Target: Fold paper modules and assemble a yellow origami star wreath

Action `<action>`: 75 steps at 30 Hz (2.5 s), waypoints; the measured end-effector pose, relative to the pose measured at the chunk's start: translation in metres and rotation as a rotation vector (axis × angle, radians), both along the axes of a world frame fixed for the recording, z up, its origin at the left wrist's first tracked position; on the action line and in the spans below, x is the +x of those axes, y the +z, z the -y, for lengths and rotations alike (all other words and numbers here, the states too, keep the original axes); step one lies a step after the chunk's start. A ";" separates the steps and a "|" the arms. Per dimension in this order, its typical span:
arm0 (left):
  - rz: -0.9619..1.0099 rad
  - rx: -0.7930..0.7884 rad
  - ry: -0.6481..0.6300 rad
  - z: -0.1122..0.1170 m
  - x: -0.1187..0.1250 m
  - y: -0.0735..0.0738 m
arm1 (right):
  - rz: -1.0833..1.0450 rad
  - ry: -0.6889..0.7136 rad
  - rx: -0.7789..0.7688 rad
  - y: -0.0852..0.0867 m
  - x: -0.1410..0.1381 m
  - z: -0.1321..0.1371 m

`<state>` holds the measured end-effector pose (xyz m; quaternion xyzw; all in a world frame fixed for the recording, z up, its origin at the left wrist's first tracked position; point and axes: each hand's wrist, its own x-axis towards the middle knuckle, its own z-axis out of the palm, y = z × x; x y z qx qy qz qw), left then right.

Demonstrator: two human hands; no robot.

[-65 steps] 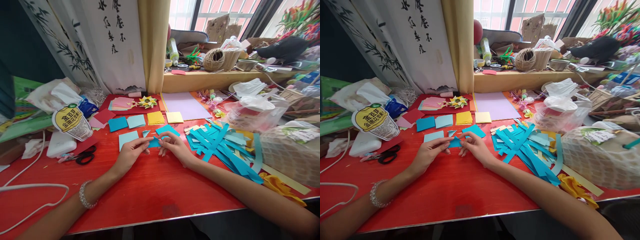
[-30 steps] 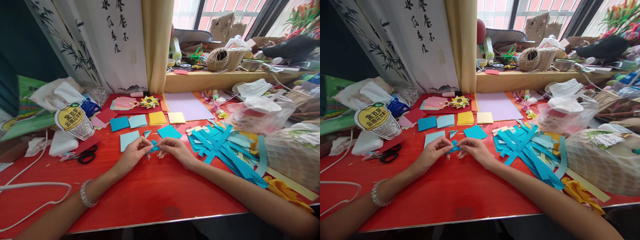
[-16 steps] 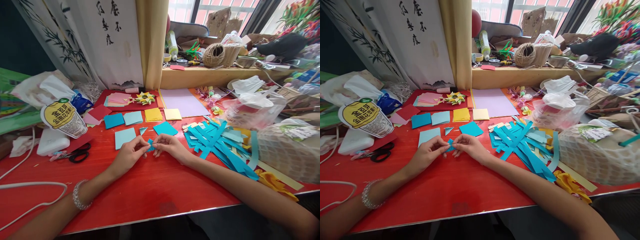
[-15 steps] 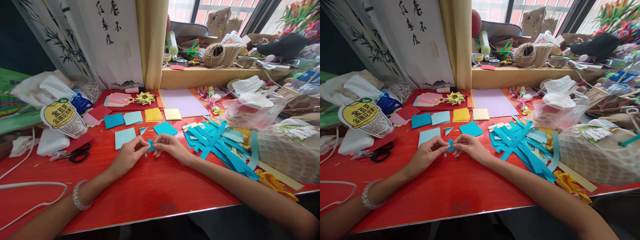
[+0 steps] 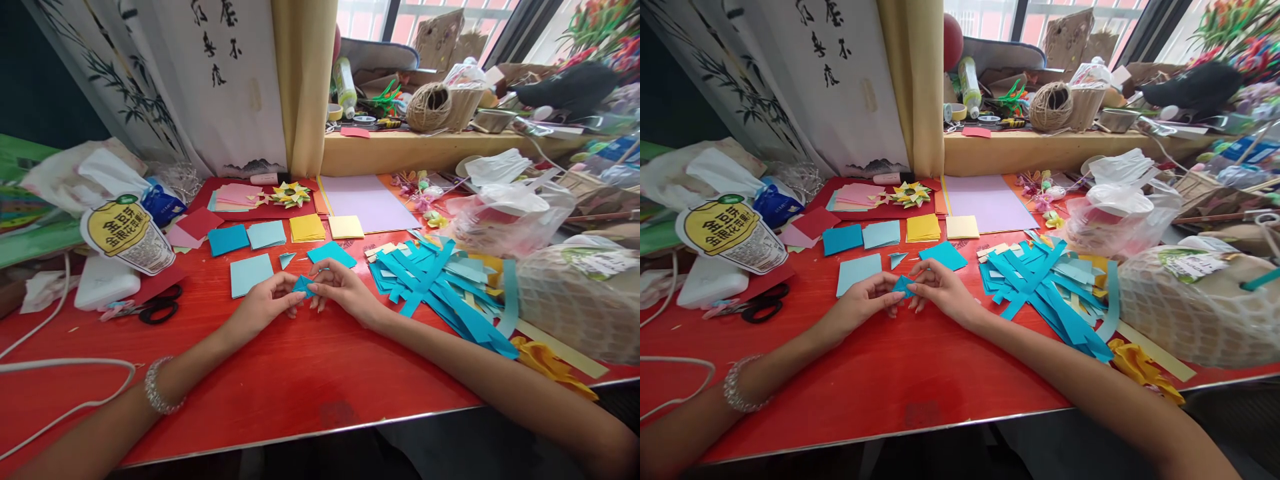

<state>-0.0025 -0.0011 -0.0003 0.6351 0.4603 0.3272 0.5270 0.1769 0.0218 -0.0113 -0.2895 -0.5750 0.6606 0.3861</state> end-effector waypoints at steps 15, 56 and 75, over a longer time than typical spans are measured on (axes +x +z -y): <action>-0.177 0.105 -0.077 0.000 -0.003 0.003 | 0.086 0.117 -0.080 0.005 0.004 0.000; -0.024 -0.014 0.098 0.012 0.005 0.002 | 0.333 0.134 0.164 0.010 0.002 0.013; 0.219 -0.289 0.027 0.014 0.007 0.009 | 0.184 0.180 0.011 0.011 0.004 0.015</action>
